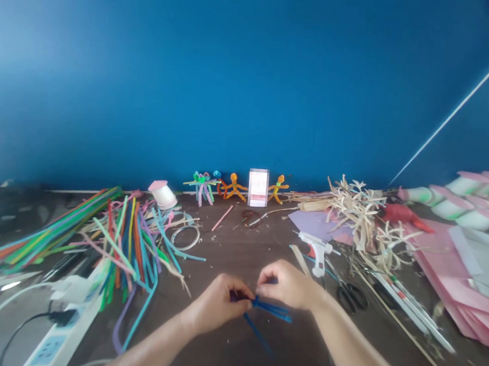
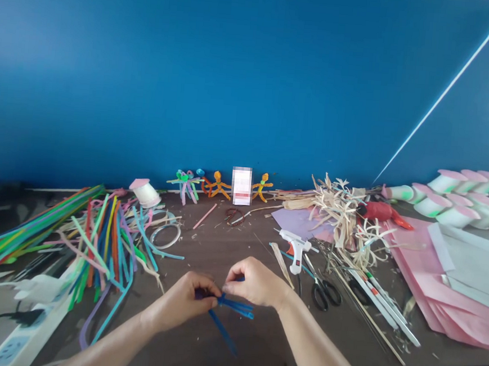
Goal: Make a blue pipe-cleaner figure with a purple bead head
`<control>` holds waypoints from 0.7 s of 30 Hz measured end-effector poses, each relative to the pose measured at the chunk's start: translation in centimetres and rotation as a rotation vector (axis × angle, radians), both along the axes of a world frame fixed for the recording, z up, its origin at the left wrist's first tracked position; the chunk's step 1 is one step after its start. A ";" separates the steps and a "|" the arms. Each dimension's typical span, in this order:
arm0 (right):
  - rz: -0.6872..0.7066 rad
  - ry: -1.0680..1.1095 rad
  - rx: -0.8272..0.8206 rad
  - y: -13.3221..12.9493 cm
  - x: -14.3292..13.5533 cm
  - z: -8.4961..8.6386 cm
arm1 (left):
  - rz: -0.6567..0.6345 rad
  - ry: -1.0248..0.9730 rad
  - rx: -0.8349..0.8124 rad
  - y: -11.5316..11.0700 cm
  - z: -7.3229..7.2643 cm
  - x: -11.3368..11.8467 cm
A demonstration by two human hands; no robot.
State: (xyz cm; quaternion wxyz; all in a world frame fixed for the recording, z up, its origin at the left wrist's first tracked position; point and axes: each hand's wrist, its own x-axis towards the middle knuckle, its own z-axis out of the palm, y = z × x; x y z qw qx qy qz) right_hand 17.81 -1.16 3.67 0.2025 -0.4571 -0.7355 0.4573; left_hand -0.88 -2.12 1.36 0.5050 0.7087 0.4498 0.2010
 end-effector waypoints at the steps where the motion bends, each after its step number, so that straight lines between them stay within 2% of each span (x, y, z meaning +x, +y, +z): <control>1: -0.003 0.030 -0.026 0.0 0.0 -0.1 | 0.009 -0.004 -0.020 0.0 -0.1 0.0; 10: -0.163 0.229 -0.314 -0.2 -0.2 -2.4 | 0.125 -0.087 -0.111 -0.1 -0.1 0.3; 21: -0.279 0.473 -0.549 -0.5 -0.7 -4.0 | 0.204 -0.134 -0.090 0.2 -1.0 0.4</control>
